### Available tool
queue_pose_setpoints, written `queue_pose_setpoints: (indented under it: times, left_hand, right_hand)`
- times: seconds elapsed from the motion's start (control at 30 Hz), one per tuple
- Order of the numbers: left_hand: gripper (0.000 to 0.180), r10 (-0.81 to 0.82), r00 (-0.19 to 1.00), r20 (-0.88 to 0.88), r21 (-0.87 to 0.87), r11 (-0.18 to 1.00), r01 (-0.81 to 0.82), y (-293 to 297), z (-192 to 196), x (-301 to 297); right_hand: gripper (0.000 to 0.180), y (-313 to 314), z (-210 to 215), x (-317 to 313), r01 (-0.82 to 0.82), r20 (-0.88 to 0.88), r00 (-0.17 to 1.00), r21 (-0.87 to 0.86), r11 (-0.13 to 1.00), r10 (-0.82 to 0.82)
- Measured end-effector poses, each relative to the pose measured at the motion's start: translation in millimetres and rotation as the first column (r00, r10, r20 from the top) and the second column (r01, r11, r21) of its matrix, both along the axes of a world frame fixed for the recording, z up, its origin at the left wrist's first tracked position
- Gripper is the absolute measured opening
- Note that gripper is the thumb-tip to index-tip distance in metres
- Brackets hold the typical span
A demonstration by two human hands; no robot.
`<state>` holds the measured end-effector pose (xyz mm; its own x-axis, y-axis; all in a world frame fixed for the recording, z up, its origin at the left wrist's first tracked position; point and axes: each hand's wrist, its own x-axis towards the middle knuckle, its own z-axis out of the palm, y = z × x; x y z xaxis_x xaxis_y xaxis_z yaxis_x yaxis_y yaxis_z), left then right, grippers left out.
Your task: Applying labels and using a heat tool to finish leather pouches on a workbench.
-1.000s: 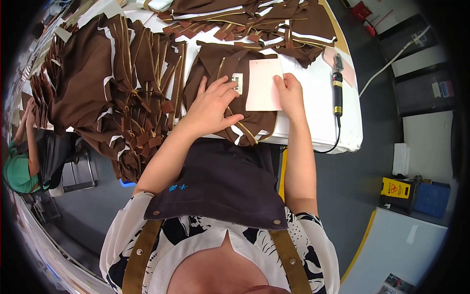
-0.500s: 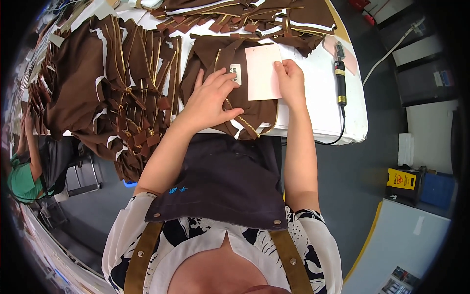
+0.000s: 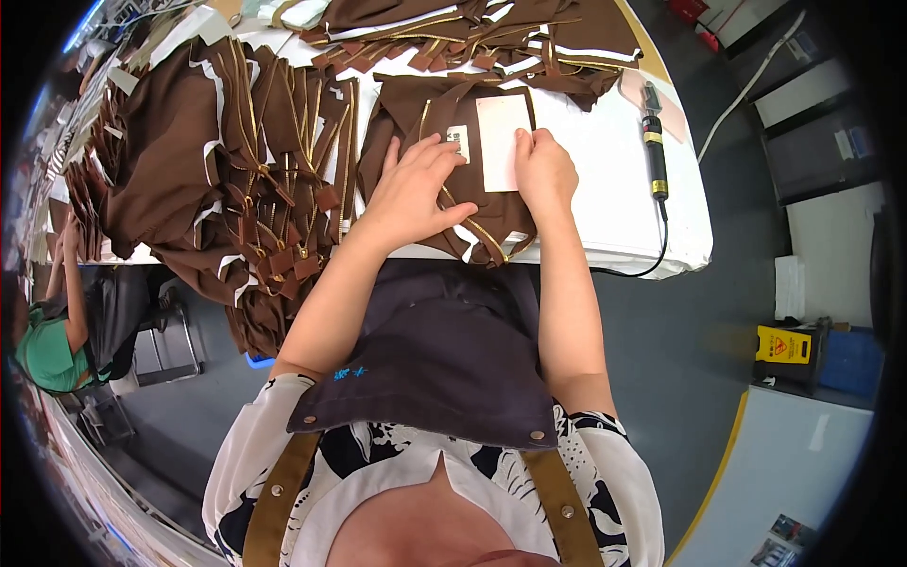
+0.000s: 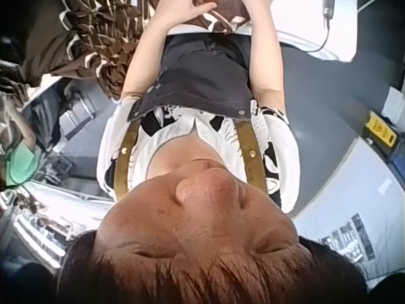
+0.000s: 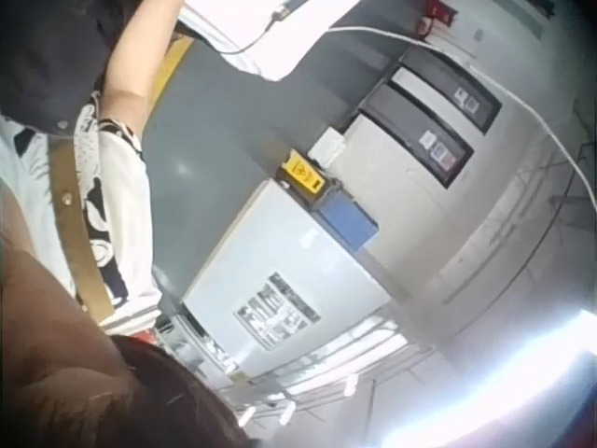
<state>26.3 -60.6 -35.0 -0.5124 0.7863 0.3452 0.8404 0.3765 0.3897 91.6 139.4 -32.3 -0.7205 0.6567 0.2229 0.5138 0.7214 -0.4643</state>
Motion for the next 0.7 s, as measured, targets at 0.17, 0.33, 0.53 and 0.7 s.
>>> queue_pose_setpoints:
  times: [0.17, 0.33, 0.53, 0.7]
  left_hand:
    - [0.063, 0.005, 1.0, 0.022, 0.006, 1.0, -0.005, 0.0, 0.3, 0.8]
    - [0.062, 0.013, 1.0, -0.006, 0.007, 1.0, -0.013, -2.7, -0.4, 1.8]
    - [0.063, 0.024, 1.0, -0.007, 0.01, 1.0, -0.024, -2.7, -3.2, 4.0]
    - [0.064, 0.05, 0.999, -0.006, 0.002, 0.999, -0.05, -0.3, -2.8, 3.1]
  right_hand:
    - [0.037, -7.1, 3.8, 4.5, -0.002, -0.007, 1.0, 0.022, 1.0, 0.002]
    - [0.035, 1.3, 8.3, 19.7, -0.153, -0.067, 0.987, -0.153, 0.976, 0.145]
    - [0.032, -15.7, 1.6, 21.2, -0.157, -0.052, 0.986, 0.006, 0.988, 0.157]
    - [0.034, -21.4, -4.5, 33.3, -0.259, -0.053, 0.959, 0.235, 0.937, 0.278]
